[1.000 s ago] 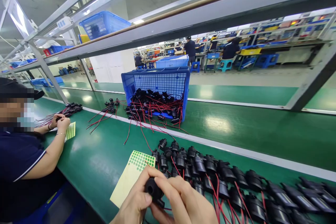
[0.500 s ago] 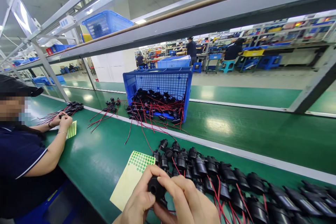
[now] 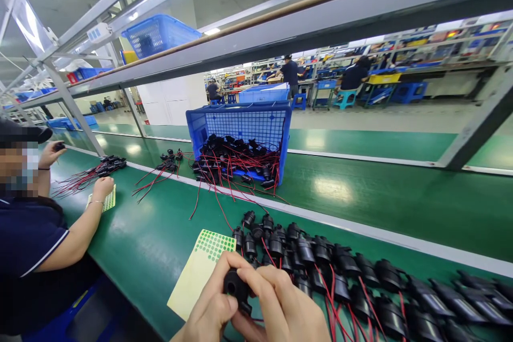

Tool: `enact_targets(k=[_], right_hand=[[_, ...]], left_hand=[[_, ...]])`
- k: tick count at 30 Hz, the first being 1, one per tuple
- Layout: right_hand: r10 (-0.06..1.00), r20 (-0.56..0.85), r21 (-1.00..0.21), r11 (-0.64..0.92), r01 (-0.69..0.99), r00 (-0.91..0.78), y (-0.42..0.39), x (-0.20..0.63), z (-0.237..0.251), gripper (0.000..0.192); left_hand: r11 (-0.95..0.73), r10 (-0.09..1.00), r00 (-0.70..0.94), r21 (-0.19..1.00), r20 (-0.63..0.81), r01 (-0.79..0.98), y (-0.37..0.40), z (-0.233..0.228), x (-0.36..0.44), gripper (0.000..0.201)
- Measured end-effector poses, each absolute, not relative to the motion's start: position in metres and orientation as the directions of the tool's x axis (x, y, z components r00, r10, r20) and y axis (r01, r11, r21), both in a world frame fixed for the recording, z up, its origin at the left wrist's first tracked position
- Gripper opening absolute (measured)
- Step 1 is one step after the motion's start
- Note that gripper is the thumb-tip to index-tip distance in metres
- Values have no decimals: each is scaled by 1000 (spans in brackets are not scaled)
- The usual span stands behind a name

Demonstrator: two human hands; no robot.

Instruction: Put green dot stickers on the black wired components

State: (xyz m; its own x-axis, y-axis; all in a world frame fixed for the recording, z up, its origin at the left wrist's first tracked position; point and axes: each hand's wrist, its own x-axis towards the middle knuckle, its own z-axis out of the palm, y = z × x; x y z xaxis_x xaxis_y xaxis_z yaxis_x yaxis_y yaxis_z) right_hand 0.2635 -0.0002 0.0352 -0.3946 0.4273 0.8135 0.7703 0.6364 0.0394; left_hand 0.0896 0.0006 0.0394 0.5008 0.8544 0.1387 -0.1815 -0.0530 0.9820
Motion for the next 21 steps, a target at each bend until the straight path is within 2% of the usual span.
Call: enact_targets(k=[3,5,8,11,16,21], right_hand=[[432,813,6,663,748,-390,2,263,36,22],[469,800,-59,683,728,-375,2,264,37,22],[520,779,-159,704,692,-350,2,266,38,25],[531,774,-190,715,673,-345,2,267,39,31],[511,793,-171,710,684,-333,1,266,39,26],[417,828,-8,677,736,-374,2,262,36,27]], left_hand=[[-71,873,470,988,129,-139,-2,38,89,35],[-82,879,456,987,138,-141,-3,40,89,37],[-64,853,500,982,147,-180,-2,49,87,42],[-39,834,535,983,132,-182,-2,59,83,42],[-62,844,524,991,114,-116,-3,67,81,36],[-122,861,487,989,146,-82,-3,56,84,33]])
